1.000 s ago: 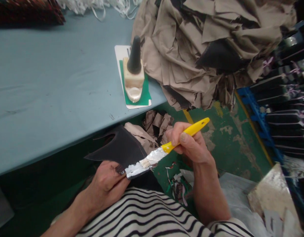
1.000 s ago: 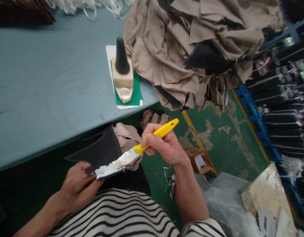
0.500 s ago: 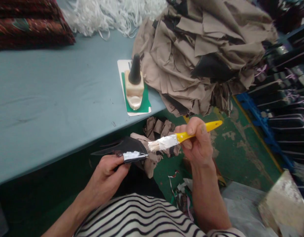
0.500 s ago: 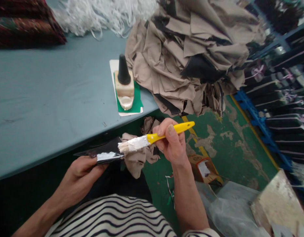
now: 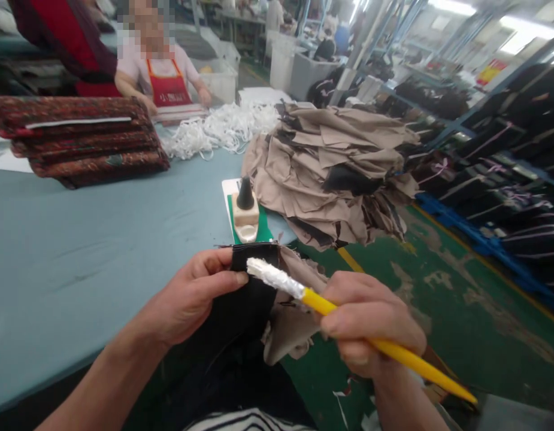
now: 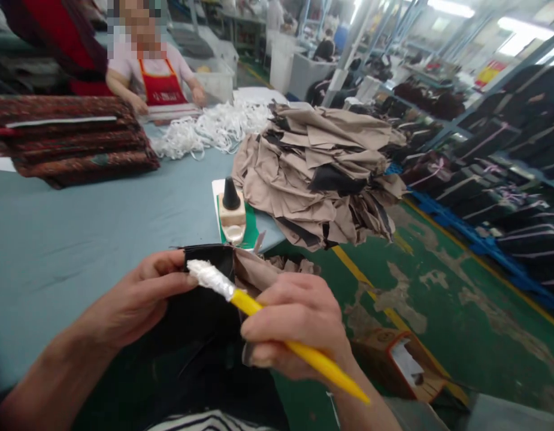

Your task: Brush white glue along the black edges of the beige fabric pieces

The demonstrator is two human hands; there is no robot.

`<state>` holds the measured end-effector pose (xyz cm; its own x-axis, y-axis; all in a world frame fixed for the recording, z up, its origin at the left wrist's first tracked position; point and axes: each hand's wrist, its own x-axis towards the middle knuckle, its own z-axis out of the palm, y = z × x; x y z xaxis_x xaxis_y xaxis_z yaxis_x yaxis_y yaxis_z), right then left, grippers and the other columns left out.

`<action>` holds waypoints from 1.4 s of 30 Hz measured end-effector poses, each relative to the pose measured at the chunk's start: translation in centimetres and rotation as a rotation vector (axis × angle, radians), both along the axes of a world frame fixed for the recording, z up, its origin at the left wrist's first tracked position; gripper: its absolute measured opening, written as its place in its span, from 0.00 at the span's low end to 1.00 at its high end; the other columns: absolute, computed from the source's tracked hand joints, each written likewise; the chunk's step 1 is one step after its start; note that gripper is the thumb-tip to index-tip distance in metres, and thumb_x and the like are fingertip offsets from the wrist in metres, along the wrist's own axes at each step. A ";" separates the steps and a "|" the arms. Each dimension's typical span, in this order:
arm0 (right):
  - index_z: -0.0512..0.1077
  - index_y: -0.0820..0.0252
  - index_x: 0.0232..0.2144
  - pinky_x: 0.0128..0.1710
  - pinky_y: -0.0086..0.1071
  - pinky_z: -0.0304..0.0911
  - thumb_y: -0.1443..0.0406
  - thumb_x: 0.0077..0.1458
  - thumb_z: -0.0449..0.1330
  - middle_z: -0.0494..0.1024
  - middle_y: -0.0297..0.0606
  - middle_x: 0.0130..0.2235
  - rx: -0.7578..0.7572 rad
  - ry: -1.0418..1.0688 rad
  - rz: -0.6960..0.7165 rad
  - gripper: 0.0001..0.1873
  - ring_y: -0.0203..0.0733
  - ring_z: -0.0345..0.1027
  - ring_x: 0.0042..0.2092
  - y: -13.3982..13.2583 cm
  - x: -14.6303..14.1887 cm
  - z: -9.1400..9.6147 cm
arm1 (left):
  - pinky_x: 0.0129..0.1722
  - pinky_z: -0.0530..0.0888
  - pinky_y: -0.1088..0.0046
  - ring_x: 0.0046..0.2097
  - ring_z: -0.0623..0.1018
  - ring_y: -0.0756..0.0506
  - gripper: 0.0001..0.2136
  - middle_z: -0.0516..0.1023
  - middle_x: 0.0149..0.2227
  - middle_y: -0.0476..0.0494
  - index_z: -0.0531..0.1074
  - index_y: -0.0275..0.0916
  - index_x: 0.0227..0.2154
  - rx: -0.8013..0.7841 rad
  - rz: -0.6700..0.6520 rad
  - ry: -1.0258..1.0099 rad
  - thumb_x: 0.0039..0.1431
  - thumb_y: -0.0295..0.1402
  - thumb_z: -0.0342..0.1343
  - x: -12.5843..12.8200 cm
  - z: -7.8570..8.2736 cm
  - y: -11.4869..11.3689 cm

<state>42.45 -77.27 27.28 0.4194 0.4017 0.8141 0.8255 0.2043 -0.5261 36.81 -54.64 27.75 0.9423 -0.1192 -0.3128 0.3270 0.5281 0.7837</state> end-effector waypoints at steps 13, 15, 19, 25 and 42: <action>0.73 0.59 0.43 0.30 0.31 0.62 0.63 0.74 0.56 0.78 0.33 0.29 -0.323 -0.436 -0.194 0.08 0.36 0.68 0.28 -1.4 0.2 3.0 | 0.33 0.82 0.80 0.30 0.84 0.48 0.12 0.89 0.32 0.45 0.89 0.40 0.36 0.057 -0.078 -0.035 0.47 0.34 0.78 -0.2 2.2 -0.6; 0.73 0.61 0.42 0.30 0.30 0.64 0.64 0.74 0.56 0.79 0.34 0.29 -0.303 -0.442 -0.206 0.08 0.35 0.69 0.28 -1.9 0.4 2.9 | 0.31 0.81 0.80 0.29 0.84 0.47 0.11 0.89 0.31 0.44 0.89 0.40 0.36 0.045 -0.086 -0.028 0.47 0.34 0.78 -0.2 2.3 -0.5; 0.73 0.61 0.41 0.31 0.30 0.66 0.65 0.75 0.55 0.79 0.34 0.29 -0.231 -0.433 -0.202 0.09 0.35 0.71 0.29 -2.0 -0.3 3.1 | 0.31 0.82 0.80 0.29 0.85 0.47 0.10 0.89 0.32 0.44 0.88 0.40 0.35 0.025 -0.100 -0.022 0.48 0.31 0.77 -0.2 2.5 -0.5; 0.73 0.59 0.43 0.30 0.30 0.63 0.61 0.75 0.56 0.79 0.33 0.29 -0.268 -0.416 -0.206 0.09 0.35 0.68 0.28 -0.9 -1.0 3.1 | 0.37 0.81 0.85 0.32 0.85 0.50 0.09 0.89 0.33 0.46 0.88 0.39 0.34 0.048 -0.072 -0.078 0.48 0.31 0.78 -0.3 2.8 -1.1; 0.74 0.61 0.42 0.30 0.30 0.64 0.65 0.72 0.58 0.80 0.37 0.31 -0.211 -0.357 -0.275 0.06 0.36 0.71 0.30 -2.2 -1.8 1.8 | 0.33 0.84 0.77 0.30 0.86 0.44 0.11 0.89 0.33 0.43 0.89 0.40 0.38 0.009 -0.150 -0.014 0.51 0.31 0.76 -0.7 2.8 -2.1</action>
